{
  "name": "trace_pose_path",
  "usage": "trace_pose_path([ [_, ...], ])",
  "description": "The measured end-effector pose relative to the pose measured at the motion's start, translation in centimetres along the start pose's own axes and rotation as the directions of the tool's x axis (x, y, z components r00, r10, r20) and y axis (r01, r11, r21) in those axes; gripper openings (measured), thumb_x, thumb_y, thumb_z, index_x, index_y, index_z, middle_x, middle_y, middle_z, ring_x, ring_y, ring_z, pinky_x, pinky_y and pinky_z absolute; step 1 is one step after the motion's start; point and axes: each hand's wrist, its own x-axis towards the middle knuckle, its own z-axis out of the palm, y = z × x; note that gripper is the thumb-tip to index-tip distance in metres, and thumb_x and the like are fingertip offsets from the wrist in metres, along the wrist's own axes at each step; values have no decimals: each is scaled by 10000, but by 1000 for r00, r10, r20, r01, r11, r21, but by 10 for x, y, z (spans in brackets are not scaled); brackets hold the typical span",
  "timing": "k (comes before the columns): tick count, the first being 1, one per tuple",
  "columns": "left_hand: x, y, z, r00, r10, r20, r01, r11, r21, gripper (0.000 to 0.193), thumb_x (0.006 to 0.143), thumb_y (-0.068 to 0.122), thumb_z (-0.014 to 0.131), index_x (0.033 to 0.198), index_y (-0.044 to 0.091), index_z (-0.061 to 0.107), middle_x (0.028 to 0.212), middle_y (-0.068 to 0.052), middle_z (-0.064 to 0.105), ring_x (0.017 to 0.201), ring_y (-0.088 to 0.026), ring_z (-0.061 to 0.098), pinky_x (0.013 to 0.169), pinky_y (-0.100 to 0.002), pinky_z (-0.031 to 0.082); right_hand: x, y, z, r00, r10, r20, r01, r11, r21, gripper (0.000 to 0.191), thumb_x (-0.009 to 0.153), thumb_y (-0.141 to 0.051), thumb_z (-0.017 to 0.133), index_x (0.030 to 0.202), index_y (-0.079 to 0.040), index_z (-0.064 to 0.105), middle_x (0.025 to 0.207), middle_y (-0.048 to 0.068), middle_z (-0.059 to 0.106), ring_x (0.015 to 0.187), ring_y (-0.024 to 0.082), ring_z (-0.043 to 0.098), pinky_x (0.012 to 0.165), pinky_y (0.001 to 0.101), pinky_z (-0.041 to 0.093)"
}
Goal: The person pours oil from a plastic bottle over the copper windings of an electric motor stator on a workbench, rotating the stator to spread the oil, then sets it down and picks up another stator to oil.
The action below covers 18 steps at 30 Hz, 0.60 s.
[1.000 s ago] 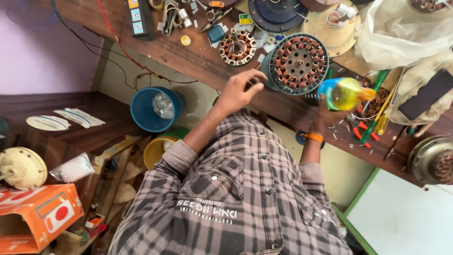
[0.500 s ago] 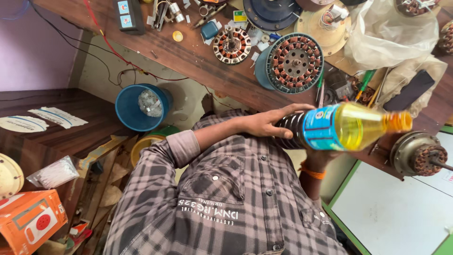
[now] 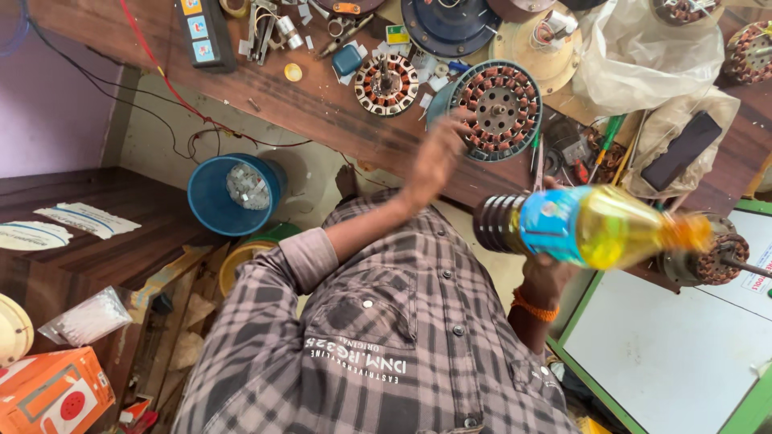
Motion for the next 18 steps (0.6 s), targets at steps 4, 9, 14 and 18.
trace_pose_path([
  [4,36,-26,-16,787,-577,-217,484,797,-362,330,1110,261,451,1401,111,490,1209,-122,558,1029,-236,550,894,-380,485,-12,-18,-11,988,-154,-9,153,987,-50,961,931,-567,781,1599,-60,312,1580,229,513,1325,309,603,1183,424,492],
  [9,47,-22,6,929,-291,-230,270,956,-118,352,1139,245,457,1444,81,522,1319,-110,629,1205,-217,593,1039,-344,461,-20,0,-56,954,-270,-127,265,962,-61,781,1016,-486,688,1558,-26,364,1501,227,550,1341,374,602,1211,526,478],
  [14,74,-11,1,891,-424,-160,423,905,-38,376,1085,235,471,1421,94,561,1217,-68,702,1105,-194,672,954,-332,534,-32,29,-118,994,-106,-24,108,948,301,762,999,-453,710,1501,34,406,1405,268,603,1320,367,587,1233,581,454],
  [18,139,-13,-8,790,-549,274,557,829,54,367,1048,204,513,1375,89,633,1140,-44,748,1025,-176,675,922,-333,553,-30,47,-129,997,-66,36,52,951,303,833,925,-402,805,1510,32,401,1402,277,577,1328,377,583,1215,512,431],
])
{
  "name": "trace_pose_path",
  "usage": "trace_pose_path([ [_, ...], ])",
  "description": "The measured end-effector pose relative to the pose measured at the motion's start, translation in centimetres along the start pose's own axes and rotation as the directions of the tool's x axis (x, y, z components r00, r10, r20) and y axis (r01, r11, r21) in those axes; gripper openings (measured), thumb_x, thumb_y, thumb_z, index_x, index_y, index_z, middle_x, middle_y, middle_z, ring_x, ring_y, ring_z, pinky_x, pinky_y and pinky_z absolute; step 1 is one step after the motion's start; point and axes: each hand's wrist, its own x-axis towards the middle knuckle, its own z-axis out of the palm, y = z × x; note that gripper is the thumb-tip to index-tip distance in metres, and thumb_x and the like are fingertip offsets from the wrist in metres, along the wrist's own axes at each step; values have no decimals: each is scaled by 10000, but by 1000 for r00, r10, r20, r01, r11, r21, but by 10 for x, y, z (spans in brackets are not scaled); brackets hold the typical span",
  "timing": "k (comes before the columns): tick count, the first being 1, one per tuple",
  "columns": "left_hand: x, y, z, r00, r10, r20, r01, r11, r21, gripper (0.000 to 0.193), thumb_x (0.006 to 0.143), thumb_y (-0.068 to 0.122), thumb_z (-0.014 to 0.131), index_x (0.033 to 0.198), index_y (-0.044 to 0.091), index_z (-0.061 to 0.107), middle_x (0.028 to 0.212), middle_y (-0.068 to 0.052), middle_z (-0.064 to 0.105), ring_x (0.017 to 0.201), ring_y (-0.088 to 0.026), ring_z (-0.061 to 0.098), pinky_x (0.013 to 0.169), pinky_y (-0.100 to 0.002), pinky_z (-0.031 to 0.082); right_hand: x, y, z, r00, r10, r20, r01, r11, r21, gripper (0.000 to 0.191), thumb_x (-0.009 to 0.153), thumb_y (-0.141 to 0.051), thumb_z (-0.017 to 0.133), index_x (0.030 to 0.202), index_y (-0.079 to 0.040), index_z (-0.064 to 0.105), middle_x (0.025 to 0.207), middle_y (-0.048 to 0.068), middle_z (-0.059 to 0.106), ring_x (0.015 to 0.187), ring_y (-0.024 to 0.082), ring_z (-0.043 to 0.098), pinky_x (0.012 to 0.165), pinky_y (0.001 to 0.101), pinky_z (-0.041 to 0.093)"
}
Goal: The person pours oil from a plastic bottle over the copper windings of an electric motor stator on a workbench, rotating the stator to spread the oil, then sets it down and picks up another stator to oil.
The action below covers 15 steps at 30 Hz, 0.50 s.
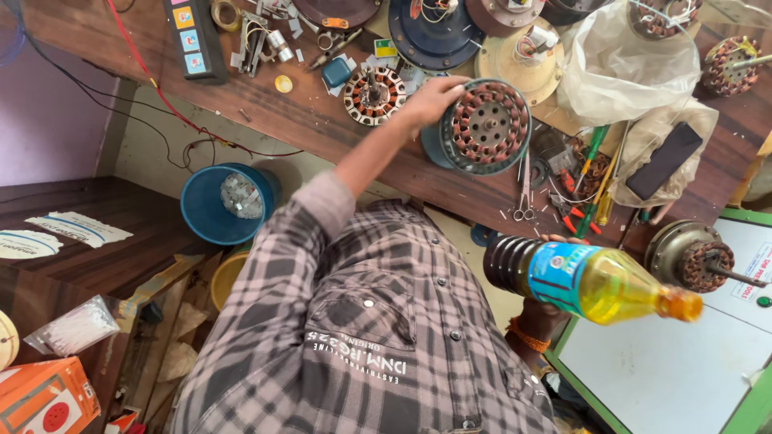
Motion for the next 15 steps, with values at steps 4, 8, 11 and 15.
trace_pose_path([
  [4,32,32,-8,911,97,402,-234,922,309,328,1063,198,573,1363,95,659,1137,-4,773,1056,-169,671,938,-341,543,3,2,13,982,-164,92,182,954,-239,966,836,-470,851,1541,23,411,1429,259,590,1317,347,600,1153,450,467],
  [8,5,34,13,859,512,-10,-352,604,715,287,1026,173,674,1310,196,716,1032,-60,748,995,-268,685,887,-412,550,8,-10,17,933,-75,-353,107,992,73,933,886,-544,822,1447,99,443,1272,282,662,1199,386,660,1115,466,532],
  [11,-35,33,32,822,570,0,-312,449,838,511,901,190,744,1395,234,620,954,-57,730,955,-292,615,807,-423,536,5,-16,15,882,-135,-452,81,987,-136,962,947,-552,796,1555,80,401,1324,227,652,1211,319,646,1143,414,515],
  [15,-49,33,51,731,680,61,-266,201,943,681,882,115,727,1514,251,511,917,-5,711,910,-253,563,800,-432,500,2,-17,12,912,-377,-163,225,790,-570,1021,906,-604,764,1632,-41,316,1536,136,553,1356,269,588,1214,442,471],
])
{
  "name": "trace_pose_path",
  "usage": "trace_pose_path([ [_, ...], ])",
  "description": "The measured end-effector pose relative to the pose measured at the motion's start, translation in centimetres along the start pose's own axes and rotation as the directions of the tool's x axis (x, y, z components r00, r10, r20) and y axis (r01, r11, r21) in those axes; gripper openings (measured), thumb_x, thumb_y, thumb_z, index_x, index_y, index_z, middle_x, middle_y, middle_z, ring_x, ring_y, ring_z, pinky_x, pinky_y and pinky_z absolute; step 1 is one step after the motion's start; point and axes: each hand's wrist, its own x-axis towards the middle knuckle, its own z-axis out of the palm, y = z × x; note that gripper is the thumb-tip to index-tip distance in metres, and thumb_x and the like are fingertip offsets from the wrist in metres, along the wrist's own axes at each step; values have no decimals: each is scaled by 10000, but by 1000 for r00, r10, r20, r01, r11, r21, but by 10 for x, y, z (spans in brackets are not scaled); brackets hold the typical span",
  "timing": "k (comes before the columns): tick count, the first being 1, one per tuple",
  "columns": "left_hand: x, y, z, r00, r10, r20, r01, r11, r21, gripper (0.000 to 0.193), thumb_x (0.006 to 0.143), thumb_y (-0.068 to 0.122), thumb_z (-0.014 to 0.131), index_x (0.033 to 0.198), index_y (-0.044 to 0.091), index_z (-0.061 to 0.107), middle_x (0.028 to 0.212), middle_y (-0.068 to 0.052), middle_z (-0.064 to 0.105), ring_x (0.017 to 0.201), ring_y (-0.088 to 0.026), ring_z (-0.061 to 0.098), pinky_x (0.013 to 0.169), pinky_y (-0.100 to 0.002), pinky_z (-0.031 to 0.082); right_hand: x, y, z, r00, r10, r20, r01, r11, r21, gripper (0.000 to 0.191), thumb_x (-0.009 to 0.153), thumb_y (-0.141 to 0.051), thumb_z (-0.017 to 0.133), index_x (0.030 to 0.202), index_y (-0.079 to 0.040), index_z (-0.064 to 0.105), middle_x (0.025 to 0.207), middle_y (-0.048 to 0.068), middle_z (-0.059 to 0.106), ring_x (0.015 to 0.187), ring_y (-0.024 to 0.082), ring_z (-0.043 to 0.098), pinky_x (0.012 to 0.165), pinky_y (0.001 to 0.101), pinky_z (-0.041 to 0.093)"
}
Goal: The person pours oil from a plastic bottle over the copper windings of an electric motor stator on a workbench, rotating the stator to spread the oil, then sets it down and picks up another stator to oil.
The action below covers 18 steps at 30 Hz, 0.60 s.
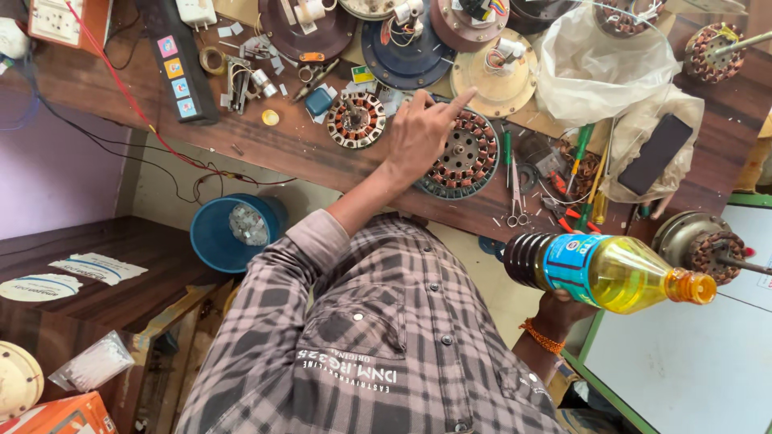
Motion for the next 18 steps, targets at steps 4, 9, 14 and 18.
trace_pose_path([
  [4,-1,3,20,999,47,-3,-46,994,101,779,884,58,710,1581,213,400,902,-29,635,957,-270,537,821,-466,453,7,4,4,988,146,-51,-139,982,126,945,955,-524,790,1612,-46,307,1515,156,551,1349,299,610,1203,454,478],
  [9,0,-13,48,993,26,117,-33,998,56,913,831,47,724,1613,190,276,998,-89,574,955,-296,511,818,-452,438,15,20,4,982,179,-66,-167,974,155,837,987,-470,766,1586,-33,378,1499,176,593,1331,301,639,1216,467,514],
  [14,14,-15,50,964,-76,255,66,997,47,972,788,153,792,1597,149,254,988,-149,538,912,-322,535,699,-430,475,25,28,-5,997,52,-52,-61,976,-208,852,988,-328,869,1615,-32,374,1512,134,550,1368,247,592,1237,413,477],
  [18,1,-11,19,991,131,39,-133,989,58,858,951,146,781,1638,194,268,1013,-74,550,951,-258,545,738,-382,493,62,20,4,989,36,140,-9,983,-184,991,807,-280,972,1571,-28,394,1503,110,564,1320,231,613,1178,393,523],
])
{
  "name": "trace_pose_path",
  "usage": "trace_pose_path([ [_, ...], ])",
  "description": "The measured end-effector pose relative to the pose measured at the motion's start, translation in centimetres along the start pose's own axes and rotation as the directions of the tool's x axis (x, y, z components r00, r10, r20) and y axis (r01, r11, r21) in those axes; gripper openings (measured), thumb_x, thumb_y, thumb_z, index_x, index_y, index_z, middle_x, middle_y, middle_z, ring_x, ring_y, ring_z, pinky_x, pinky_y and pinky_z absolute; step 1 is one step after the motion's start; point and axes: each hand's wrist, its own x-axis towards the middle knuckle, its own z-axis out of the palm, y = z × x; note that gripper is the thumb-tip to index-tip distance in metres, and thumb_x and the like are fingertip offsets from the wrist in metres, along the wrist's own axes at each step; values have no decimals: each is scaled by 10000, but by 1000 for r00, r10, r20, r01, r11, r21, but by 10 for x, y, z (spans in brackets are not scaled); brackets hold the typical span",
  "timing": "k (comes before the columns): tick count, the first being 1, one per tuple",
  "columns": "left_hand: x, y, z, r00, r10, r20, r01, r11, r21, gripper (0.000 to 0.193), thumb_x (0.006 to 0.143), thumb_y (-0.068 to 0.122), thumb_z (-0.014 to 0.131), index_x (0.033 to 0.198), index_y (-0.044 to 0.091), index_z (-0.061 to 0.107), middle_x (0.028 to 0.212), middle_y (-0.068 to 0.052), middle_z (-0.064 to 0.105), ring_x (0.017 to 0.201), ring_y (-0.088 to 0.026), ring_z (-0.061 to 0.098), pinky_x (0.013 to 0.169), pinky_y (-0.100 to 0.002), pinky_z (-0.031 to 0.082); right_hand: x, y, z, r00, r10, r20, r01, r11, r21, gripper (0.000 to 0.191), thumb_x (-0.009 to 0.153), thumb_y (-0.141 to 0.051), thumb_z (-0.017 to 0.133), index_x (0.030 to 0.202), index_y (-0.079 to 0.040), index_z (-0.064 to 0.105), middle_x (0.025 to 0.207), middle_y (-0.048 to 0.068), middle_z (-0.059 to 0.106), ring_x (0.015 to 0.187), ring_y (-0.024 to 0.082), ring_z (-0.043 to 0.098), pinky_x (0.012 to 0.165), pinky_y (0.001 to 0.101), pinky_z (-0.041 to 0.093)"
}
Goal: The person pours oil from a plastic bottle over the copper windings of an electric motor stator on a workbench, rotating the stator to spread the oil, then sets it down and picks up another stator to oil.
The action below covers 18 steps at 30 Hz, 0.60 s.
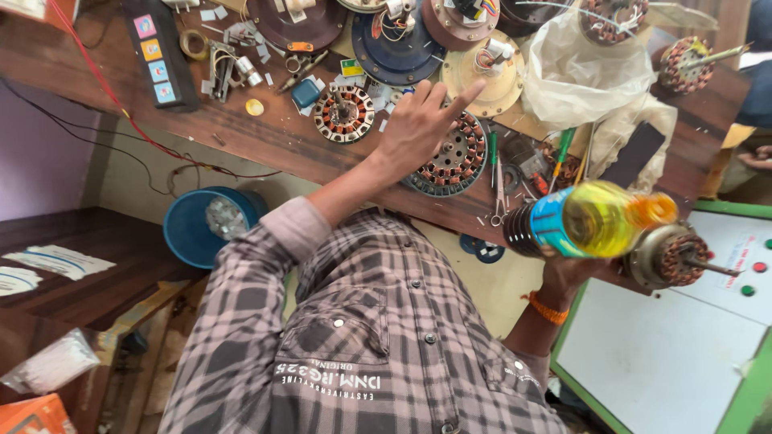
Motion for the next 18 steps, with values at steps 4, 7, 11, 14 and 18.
trace_pose_path([
  [4,-38,-19,-40,975,-51,-218,2,976,-219,838,939,167,791,1603,207,281,1080,-71,574,1023,-276,551,889,-407,511,58,-20,19,967,-75,242,123,974,-190,1032,778,-336,1011,1541,-18,394,1445,129,570,1313,250,609,1152,405,544],
  [7,-78,-40,-54,941,-214,-263,136,948,-286,809,956,122,775,1601,195,292,1040,-67,589,1015,-283,563,952,-455,506,103,-36,35,856,-187,482,428,781,-455,1021,766,-406,1025,1524,-36,449,1415,163,612,1314,305,631,1125,441,545],
  [11,-146,-57,-47,872,-464,-154,373,835,-405,768,969,75,744,1600,168,316,937,-72,612,945,-297,637,864,-462,524,156,-54,55,620,-191,761,745,448,-494,1006,754,-488,1004,1504,-41,502,1354,174,641,1201,373,621,1046,499,508],
  [14,-194,-60,-35,816,-576,-41,509,751,-421,771,959,75,741,1593,168,313,888,-67,628,833,-299,652,760,-453,527,180,-63,71,533,-122,837,805,378,-457,914,815,-482,968,1487,-69,506,1304,127,638,1145,335,615,1008,458,482],
  [18,-228,-59,-18,767,-641,17,586,690,-424,789,955,82,733,1594,163,279,868,-70,628,810,-298,657,717,-456,524,199,-71,99,421,-33,906,873,285,-396,923,742,-479,935,1483,-99,537,1313,98,639,1174,312,611,1060,479,464],
])
